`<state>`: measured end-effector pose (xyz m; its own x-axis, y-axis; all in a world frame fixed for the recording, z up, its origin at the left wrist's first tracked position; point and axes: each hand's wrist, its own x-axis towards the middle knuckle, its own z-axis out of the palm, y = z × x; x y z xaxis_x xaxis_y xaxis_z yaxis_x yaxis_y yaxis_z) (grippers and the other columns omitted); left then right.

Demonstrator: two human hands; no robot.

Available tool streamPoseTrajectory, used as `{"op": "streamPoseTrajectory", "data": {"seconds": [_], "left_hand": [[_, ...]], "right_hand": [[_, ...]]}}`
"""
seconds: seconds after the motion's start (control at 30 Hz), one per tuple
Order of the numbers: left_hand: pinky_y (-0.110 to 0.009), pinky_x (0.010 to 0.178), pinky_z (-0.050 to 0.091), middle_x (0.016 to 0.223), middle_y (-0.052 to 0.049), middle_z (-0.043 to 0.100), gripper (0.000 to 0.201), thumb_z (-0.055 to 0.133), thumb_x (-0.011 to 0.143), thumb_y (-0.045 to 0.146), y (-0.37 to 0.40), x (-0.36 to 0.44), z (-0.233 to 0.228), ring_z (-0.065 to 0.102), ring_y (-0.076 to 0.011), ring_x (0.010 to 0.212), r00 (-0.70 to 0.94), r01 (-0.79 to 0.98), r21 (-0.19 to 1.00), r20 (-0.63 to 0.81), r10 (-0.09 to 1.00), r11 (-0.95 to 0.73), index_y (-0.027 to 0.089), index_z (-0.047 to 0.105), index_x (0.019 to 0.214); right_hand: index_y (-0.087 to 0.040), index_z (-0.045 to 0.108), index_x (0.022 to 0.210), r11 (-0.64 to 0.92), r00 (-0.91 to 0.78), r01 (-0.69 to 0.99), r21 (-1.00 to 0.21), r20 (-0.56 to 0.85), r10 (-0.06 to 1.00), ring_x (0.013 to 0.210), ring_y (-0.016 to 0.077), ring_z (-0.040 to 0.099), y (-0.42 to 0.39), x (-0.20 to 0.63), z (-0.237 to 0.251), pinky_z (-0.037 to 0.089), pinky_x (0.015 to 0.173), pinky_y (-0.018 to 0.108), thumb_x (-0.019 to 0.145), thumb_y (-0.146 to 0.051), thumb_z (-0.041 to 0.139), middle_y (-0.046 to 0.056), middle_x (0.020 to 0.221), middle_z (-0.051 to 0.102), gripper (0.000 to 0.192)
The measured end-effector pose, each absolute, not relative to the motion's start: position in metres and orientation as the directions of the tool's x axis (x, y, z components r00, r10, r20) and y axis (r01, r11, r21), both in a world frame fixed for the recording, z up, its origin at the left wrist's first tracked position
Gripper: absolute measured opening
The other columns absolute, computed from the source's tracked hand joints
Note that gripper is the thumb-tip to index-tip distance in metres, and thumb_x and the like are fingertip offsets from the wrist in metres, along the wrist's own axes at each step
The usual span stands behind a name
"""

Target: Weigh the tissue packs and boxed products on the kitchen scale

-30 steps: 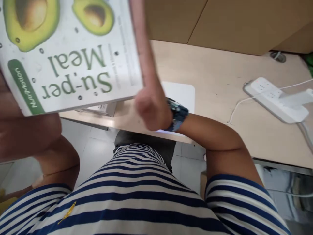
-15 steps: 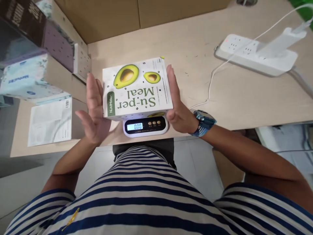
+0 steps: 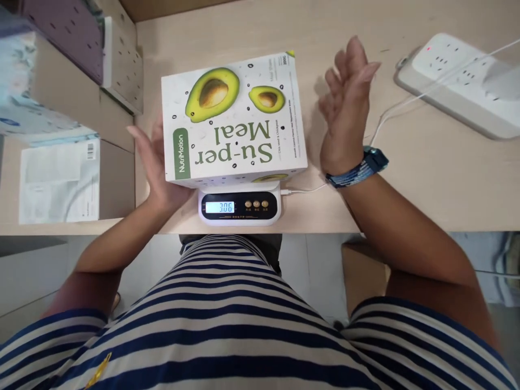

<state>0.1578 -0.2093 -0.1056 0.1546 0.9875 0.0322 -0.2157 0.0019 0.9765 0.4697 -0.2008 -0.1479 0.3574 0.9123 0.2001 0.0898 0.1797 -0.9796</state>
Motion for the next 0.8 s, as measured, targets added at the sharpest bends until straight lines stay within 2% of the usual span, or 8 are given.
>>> {"op": "streamPoseTrajectory", "data": {"seconds": [0.07, 0.13, 0.27, 0.4, 0.47, 0.57, 0.63, 0.8], "left_hand": [[-0.057, 0.142, 0.034, 0.160, -0.006, 0.068, 0.097, 0.031, 0.091, 0.103, -0.213, 0.160, -0.106, 0.024, -0.0319, 0.178, 0.197, -0.237, 0.970, -0.010, 0.980, 0.058, 0.036, 0.062, 0.153], [-0.055, 0.142, 0.036, 0.155, -0.006, 0.073, 0.096, 0.035, 0.089, 0.104, -0.214, 0.159, -0.106, 0.026, -0.0312, 0.177, 0.212, -0.239, 0.968, -0.025, 0.977, 0.077, 0.037, 0.067, 0.149], [-0.053, 0.142, 0.037, 0.151, -0.006, 0.076, 0.094, 0.034, 0.090, 0.103, -0.214, 0.156, -0.105, 0.030, -0.0312, 0.176, 0.225, -0.232, 0.969, -0.026, 0.974, 0.079, 0.035, 0.070, 0.145], [-0.054, 0.141, 0.036, 0.151, -0.011, 0.075, 0.098, 0.033, 0.091, 0.103, -0.215, 0.157, -0.104, 0.032, -0.0355, 0.175, 0.230, -0.254, 0.964, -0.025, 0.973, 0.085, 0.029, 0.070, 0.145], [-0.056, 0.140, 0.037, 0.151, -0.013, 0.075, 0.099, 0.037, 0.090, 0.103, -0.215, 0.158, -0.104, 0.033, -0.0375, 0.175, 0.208, -0.261, 0.962, -0.026, 0.978, 0.082, 0.029, 0.067, 0.147], [-0.059, 0.140, 0.035, 0.151, -0.014, 0.073, 0.100, 0.041, 0.087, 0.105, -0.216, 0.158, -0.103, 0.031, -0.0389, 0.175, 0.214, -0.259, 0.963, -0.023, 0.977, 0.079, 0.029, 0.067, 0.147], [-0.057, 0.142, 0.034, 0.153, -0.013, 0.073, 0.100, 0.040, 0.086, 0.106, -0.218, 0.159, -0.102, 0.029, -0.0372, 0.176, 0.236, -0.253, 0.963, -0.029, 0.971, 0.090, 0.030, 0.068, 0.145], [-0.053, 0.143, 0.033, 0.163, -0.007, 0.066, 0.094, 0.039, 0.093, 0.100, -0.224, 0.161, -0.101, 0.031, -0.0315, 0.176, 0.244, -0.258, 0.964, -0.001, 0.970, 0.066, 0.036, 0.058, 0.158]], "right_hand": [[-0.022, 0.038, 0.175, 0.071, 0.355, 0.069, -0.995, 0.091, 0.931, 0.171, 0.0354, 0.041, -0.199, 0.475, -0.163, 0.039, 0.136, 0.055, 0.077, -0.111, 0.038, 0.019, 0.180, 0.041, 0.133], [-0.016, 0.035, 0.175, 0.049, 0.346, 0.072, -0.996, 0.071, 0.935, 0.168, 0.0370, 0.044, -0.196, 0.478, -0.172, 0.043, 0.135, 0.055, 0.079, -0.110, 0.040, 0.024, 0.177, 0.042, 0.134], [-0.018, 0.051, 0.162, 0.059, 0.372, 0.069, -0.996, 0.081, 0.925, 0.165, 0.0382, 0.048, -0.189, 0.486, -0.172, 0.046, 0.131, 0.059, 0.086, -0.105, 0.034, 0.022, 0.168, 0.050, 0.117], [-0.019, 0.064, 0.149, -0.005, 0.379, 0.019, -1.000, 0.003, 0.925, 0.152, 0.0352, 0.062, -0.190, 0.490, -0.157, 0.051, 0.127, 0.057, 0.085, -0.104, 0.034, 0.019, 0.161, 0.058, 0.110], [-0.017, 0.066, 0.146, -0.032, 0.374, -0.008, -0.999, -0.032, 0.927, 0.148, 0.0311, 0.066, -0.193, 0.487, -0.149, 0.052, 0.127, 0.052, 0.092, -0.098, 0.033, 0.019, 0.157, 0.063, 0.103], [-0.015, 0.066, 0.146, -0.080, 0.400, -0.088, -0.993, -0.108, 0.910, 0.152, 0.0254, 0.063, -0.196, 0.479, -0.138, 0.051, 0.128, 0.046, 0.111, -0.077, 0.020, 0.016, 0.154, 0.065, 0.085], [-0.016, 0.066, 0.144, -0.091, 0.405, -0.124, -0.988, -0.134, 0.905, 0.151, 0.0242, 0.063, -0.197, 0.475, -0.134, 0.049, 0.129, 0.045, 0.115, -0.071, 0.018, 0.016, 0.155, 0.065, 0.079], [-0.021, 0.065, 0.143, -0.060, 0.383, -0.026, -0.998, -0.066, 0.922, 0.146, 0.0253, 0.065, -0.197, 0.472, -0.142, 0.052, 0.126, 0.043, 0.103, -0.088, 0.035, 0.017, 0.157, 0.062, 0.084]]}}
